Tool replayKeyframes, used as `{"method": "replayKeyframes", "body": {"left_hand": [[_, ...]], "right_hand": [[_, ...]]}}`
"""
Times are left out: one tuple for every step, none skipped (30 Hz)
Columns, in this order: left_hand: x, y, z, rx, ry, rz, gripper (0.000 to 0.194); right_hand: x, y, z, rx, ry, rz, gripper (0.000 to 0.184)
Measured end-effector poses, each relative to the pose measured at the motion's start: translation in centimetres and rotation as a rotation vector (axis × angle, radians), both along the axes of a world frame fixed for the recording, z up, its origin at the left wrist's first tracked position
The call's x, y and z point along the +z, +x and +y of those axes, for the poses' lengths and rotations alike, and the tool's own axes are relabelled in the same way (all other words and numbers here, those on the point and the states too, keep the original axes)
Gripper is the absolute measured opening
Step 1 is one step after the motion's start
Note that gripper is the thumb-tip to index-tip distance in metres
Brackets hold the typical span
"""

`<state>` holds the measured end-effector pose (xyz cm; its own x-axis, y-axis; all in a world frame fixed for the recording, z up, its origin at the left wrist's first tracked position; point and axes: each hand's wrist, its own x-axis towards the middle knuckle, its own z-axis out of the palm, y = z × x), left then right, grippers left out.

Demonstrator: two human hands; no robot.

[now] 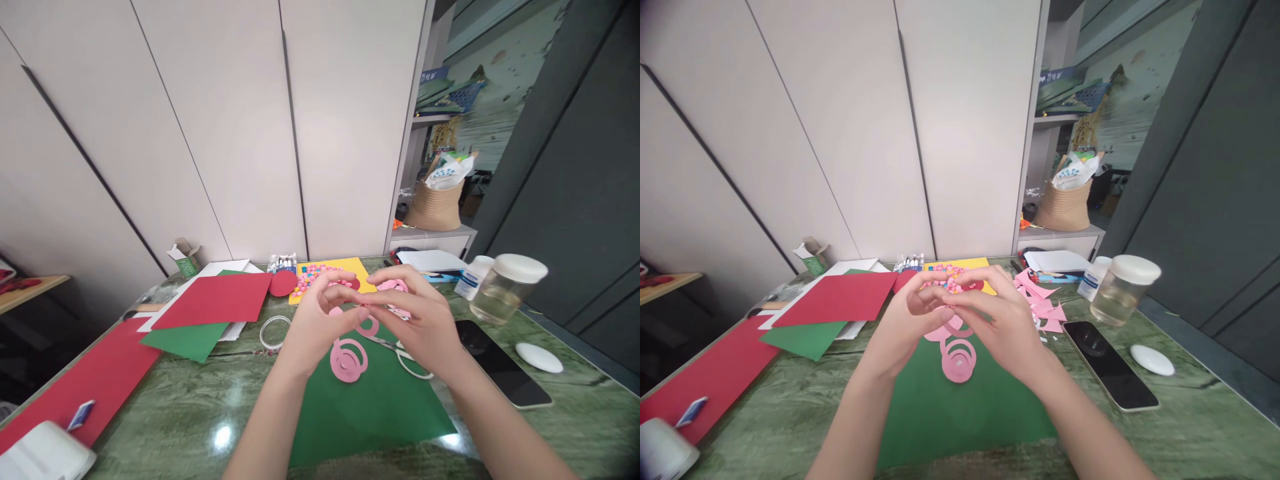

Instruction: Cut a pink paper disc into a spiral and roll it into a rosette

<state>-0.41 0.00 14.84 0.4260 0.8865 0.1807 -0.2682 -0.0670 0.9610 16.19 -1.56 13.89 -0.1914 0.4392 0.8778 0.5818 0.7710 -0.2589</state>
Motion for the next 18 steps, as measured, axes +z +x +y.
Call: {"method": "replayKeyframes", "body": {"left_hand": [[-0.02, 0.00, 0.00, -0.005, -0.002, -0.006, 0.041], [-0.04, 0.00, 0.00, -0.009, -0.003, -0.011, 0.040], [-0.07, -0.02, 0.00, -0.011, -0.002, -0.014, 0.040], [-0.09, -0.03, 0.01, -0.015, 0.000, -0.015, 0.040], [-0.11, -0.04, 0.01, -0.017, 0.002, -0.014, 0.039], [-0.13, -0.04, 0.02, -0.022, 0.005, -0.009, 0.038], [-0.15, -0.03, 0.02, -0.027, 0.005, -0.002, 0.038], [-0.17, -0.01, 0.02, -0.035, 0.005, 0.009, 0.038], [-0.20, 0.02, 0.01, -0.041, 0.004, 0.020, 0.038], [-0.24, 0.06, 0.00, -0.045, 0.001, 0.032, 0.038], [-0.30, 0.09, -0.02, -0.047, 0.000, 0.044, 0.038], [-0.37, 0.12, -0.04, -0.049, 0.000, 0.054, 0.037], [-0.44, 0.14, -0.06, -0.053, 0.001, 0.059, 0.037], [-0.52, 0.15, -0.09, -0.057, 0.005, 0.060, 0.037], [-0.59, 0.15, -0.11, -0.061, 0.007, 0.058, 0.037], [-0.64, 0.15, -0.13, -0.064, 0.011, 0.055, 0.037], [-0.68, 0.15, -0.16, -0.065, 0.013, 0.053, 0.036], [-0.68, 0.16, -0.17, -0.067, 0.016, 0.049, 0.036]], "right_hand": [[-0.04, 0.04, 0.04, -0.006, -0.002, 0.016, 0.021], [-0.07, 0.10, 0.07, -0.009, -0.008, 0.027, 0.018], [-0.10, 0.17, 0.09, -0.014, -0.018, 0.035, 0.016], [-0.11, 0.23, 0.10, -0.018, -0.027, 0.040, 0.013], [-0.10, 0.28, 0.11, -0.022, -0.035, 0.044, 0.012], [-0.07, 0.30, 0.10, -0.024, -0.042, 0.047, 0.012], [-0.02, 0.31, 0.08, -0.026, -0.047, 0.047, 0.012], [0.05, 0.31, 0.05, -0.029, -0.053, 0.043, 0.013], [0.12, 0.29, 0.03, -0.032, -0.060, 0.036, 0.014], [0.19, 0.28, 0.00, -0.035, -0.071, 0.028, 0.014], [0.25, 0.26, -0.02, -0.038, -0.083, 0.018, 0.016], [0.29, 0.26, -0.03, -0.039, -0.091, 0.008, 0.017], [0.33, 0.25, -0.03, -0.037, -0.096, -0.001, 0.018], [0.35, 0.25, -0.03, -0.033, -0.097, -0.009, 0.019], [0.37, 0.25, -0.03, -0.029, -0.092, -0.016, 0.019], [0.39, 0.24, -0.03, -0.028, -0.088, -0.023, 0.020], [0.41, 0.24, -0.04, -0.029, -0.083, -0.029, 0.020], [0.42, 0.22, -0.05, -0.033, -0.080, -0.036, 0.019]]}}
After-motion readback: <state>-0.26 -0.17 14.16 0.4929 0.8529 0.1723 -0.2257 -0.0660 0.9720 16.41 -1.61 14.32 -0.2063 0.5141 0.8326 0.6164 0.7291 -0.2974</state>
